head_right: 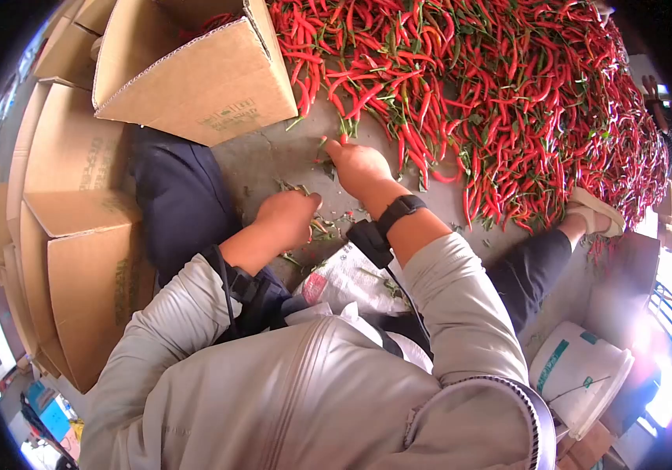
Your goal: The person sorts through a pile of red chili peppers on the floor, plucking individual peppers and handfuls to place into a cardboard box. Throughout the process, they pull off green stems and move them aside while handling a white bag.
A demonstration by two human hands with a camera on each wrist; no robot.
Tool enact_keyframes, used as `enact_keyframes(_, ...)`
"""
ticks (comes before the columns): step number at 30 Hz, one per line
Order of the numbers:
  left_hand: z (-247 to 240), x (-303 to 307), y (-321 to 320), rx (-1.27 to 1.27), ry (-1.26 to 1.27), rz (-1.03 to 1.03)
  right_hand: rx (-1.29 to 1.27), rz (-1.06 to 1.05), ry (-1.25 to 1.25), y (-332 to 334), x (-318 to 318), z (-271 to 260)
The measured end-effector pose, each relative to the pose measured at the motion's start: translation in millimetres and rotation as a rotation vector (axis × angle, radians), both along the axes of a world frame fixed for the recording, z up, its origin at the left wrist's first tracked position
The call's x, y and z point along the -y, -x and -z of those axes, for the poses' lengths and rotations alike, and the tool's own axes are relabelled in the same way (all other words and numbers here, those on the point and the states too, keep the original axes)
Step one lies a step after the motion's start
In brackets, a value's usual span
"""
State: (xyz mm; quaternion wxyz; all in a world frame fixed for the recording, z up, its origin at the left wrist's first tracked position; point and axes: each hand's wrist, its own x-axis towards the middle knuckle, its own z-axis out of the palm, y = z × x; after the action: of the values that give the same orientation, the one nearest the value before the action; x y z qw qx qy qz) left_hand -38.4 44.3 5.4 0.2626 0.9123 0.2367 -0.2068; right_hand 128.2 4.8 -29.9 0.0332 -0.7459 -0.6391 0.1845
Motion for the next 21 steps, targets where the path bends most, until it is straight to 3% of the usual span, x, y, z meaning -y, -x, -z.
enact_keyframes(3,4.0,-1.8,-2.3,0.049,0.051,-0.031,-0.045,0.095,0.029,1.0,28.8,-12.5)
enact_keyframes(5,5.3,-1.2,-0.2,0.054,0.118,-0.061,-0.162,0.209,-0.101,3.4,53.4,-27.5)
enact_keyframes(7,10.8,-0.7,4.2,0.241,0.313,-0.280,-0.202,0.318,-0.135,1.9,77.8,-29.0)
enact_keyframes(8,20.6,0.7,6.6,0.334,0.489,-0.393,-0.378,0.398,-0.243,1.5,90.0,-33.3)
enact_keyframes(9,22.7,1.1,8.4,0.337,0.485,-0.379,-0.554,0.476,-0.354,0.0,102.2,-36.8)
enact_keyframes(10,21.9,1.6,9.7,0.416,0.959,-0.626,-0.836,0.625,-0.307,-0.8,113.6,-32.8)
enact_keyframes(11,20.4,3.9,9.7,0.476,1.439,-0.869,-0.832,0.629,-0.321,0.4,125.2,-30.1)
enact_keyframes(12,3.6,11.2,7.9,0.493,1.499,-0.985,-0.917,0.668,-0.371,5.8,135.5,-33.1)
enact_keyframes(13,0.6,17.8,6.3,0.493,1.495,-0.972,-1.003,0.706,-0.420,11.8,144.2,-36.6)
enact_keyframes(15,-3.0,30.5,4.7,0.465,1.816,-1.067,-1.143,0.733,-0.433,27.1,154.9,-45.9)
enact_keyframes(17,4.3,50.3,2.0,0.576,1.859,-0.987,-1.303,0.691,-0.415,41.9,158.9,-51.4)
enact_keyframes(19,-20.0,67.2,-5.5,0.558,1.779,-1.044,-1.170,0.572,-0.315,52.6,157.0,-52.9)
enact_keyframes(20,-30.1,73.0,-8.3,0.538,1.793,-1.056,-0.956,0.458,-0.261,54.1,158.1,-66.5)
enact_keyframes(21,-28.4,74.3,-7.5,0.535,1.790,-1.051,-0.957,0.460,-0.267,54.6,157.2,-67.0)
